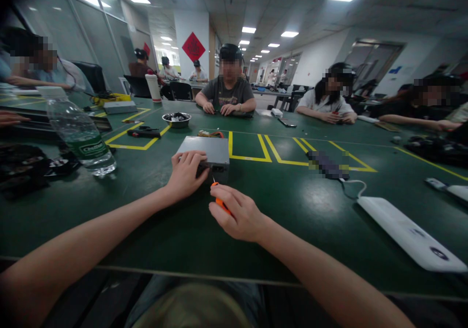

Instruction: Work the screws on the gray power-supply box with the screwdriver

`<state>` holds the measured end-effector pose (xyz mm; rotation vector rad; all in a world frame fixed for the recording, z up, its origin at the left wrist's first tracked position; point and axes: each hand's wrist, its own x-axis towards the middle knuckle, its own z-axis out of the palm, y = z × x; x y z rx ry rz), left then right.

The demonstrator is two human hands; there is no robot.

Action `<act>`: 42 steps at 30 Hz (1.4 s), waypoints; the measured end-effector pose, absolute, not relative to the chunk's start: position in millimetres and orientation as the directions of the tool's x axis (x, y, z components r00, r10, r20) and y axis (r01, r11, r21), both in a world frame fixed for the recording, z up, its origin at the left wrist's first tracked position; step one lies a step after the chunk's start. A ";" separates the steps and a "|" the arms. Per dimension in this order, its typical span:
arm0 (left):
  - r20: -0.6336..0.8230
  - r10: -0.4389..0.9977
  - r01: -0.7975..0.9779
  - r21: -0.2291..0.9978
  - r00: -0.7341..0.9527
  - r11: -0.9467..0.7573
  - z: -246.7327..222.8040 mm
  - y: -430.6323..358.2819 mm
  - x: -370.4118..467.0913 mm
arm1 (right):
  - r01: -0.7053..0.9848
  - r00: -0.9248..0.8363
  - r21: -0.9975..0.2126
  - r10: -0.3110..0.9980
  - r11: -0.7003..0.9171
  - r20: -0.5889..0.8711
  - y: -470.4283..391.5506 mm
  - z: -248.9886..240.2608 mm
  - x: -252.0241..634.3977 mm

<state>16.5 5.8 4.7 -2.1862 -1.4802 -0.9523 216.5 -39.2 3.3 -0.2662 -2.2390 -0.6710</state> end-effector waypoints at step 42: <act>0.644 0.674 0.863 0.042 0.361 -0.503 3.9 3.5 3.2 | 0.487 -0.572 0.323 0.017 0.811 0.820 -41.5 20.5 235.8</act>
